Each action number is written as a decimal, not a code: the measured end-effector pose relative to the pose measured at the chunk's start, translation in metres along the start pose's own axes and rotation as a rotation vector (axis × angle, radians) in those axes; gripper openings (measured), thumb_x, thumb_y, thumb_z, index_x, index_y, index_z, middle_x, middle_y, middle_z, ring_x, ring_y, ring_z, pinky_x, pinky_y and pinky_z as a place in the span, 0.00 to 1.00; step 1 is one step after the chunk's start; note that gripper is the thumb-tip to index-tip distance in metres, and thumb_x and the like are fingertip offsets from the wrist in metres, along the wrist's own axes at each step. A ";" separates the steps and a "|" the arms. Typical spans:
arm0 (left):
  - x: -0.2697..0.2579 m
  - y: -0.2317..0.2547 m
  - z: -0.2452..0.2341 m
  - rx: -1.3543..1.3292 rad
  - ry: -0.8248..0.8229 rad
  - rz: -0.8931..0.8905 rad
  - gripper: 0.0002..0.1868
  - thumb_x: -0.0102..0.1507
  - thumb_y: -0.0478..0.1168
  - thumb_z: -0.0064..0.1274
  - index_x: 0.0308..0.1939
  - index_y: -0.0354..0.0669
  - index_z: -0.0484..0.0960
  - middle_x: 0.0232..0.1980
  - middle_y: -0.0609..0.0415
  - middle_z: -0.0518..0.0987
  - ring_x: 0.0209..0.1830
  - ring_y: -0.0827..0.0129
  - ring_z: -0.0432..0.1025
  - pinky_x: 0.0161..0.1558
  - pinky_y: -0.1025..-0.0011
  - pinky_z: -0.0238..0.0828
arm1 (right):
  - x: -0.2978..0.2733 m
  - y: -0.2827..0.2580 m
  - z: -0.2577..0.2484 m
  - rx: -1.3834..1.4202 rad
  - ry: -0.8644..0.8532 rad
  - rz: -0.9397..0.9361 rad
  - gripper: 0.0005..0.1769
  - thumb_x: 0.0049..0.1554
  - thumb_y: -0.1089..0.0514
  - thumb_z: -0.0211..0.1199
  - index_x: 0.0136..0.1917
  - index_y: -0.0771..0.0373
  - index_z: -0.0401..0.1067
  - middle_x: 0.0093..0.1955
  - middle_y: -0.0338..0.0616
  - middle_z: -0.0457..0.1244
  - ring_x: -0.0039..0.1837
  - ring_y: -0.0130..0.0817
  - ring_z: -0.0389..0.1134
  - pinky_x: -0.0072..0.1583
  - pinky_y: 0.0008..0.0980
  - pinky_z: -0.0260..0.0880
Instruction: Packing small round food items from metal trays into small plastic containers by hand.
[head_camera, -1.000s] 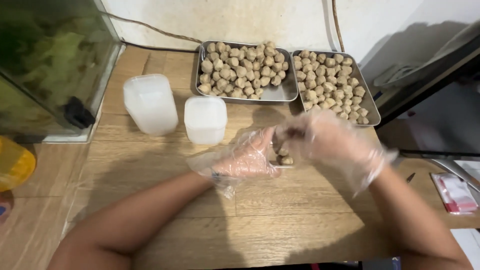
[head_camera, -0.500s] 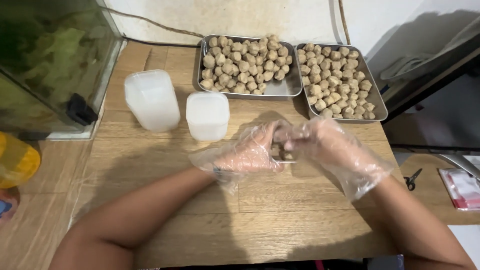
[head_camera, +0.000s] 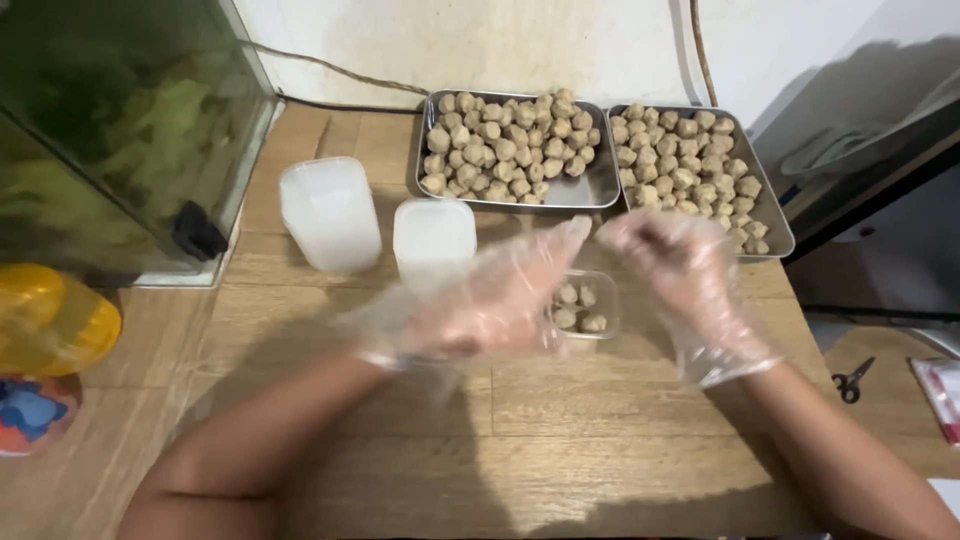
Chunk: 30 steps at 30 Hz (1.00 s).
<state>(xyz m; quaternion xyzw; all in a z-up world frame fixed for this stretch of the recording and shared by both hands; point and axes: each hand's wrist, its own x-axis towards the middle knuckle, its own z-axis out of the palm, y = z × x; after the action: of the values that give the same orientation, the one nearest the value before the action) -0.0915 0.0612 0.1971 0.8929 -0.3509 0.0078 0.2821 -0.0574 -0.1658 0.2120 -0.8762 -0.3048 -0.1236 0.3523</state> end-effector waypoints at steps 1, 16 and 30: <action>-0.010 0.005 -0.024 -0.001 0.001 -0.002 0.71 0.41 0.50 0.76 0.77 0.40 0.43 0.79 0.41 0.52 0.72 0.58 0.56 0.72 0.62 0.56 | 0.005 -0.013 -0.005 0.193 0.131 0.177 0.06 0.54 0.59 0.68 0.46 0.53 0.75 0.43 0.34 0.69 0.46 0.24 0.69 0.49 0.23 0.70; -0.022 -0.033 -0.100 -0.059 -0.152 -0.443 0.51 0.50 0.43 0.64 0.76 0.61 0.57 0.67 0.58 0.70 0.66 0.62 0.63 0.62 0.62 0.65 | 0.008 -0.010 -0.004 0.612 0.115 0.535 0.05 0.57 0.70 0.62 0.42 0.63 0.74 0.45 0.44 0.70 0.48 0.31 0.73 0.49 0.22 0.77; 0.020 0.024 -0.028 -0.867 0.179 0.000 0.35 0.51 0.42 0.67 0.56 0.48 0.62 0.60 0.42 0.75 0.64 0.50 0.74 0.56 0.58 0.86 | 0.008 -0.052 -0.016 0.847 -0.285 -0.087 0.49 0.48 0.56 0.69 0.77 0.54 0.47 0.81 0.46 0.45 0.80 0.43 0.52 0.78 0.56 0.59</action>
<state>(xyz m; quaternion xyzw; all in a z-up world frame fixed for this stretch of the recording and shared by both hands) -0.0865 0.0488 0.2368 0.6878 -0.2958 -0.0628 0.6599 -0.0834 -0.1438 0.2554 -0.6494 -0.4106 0.1192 0.6289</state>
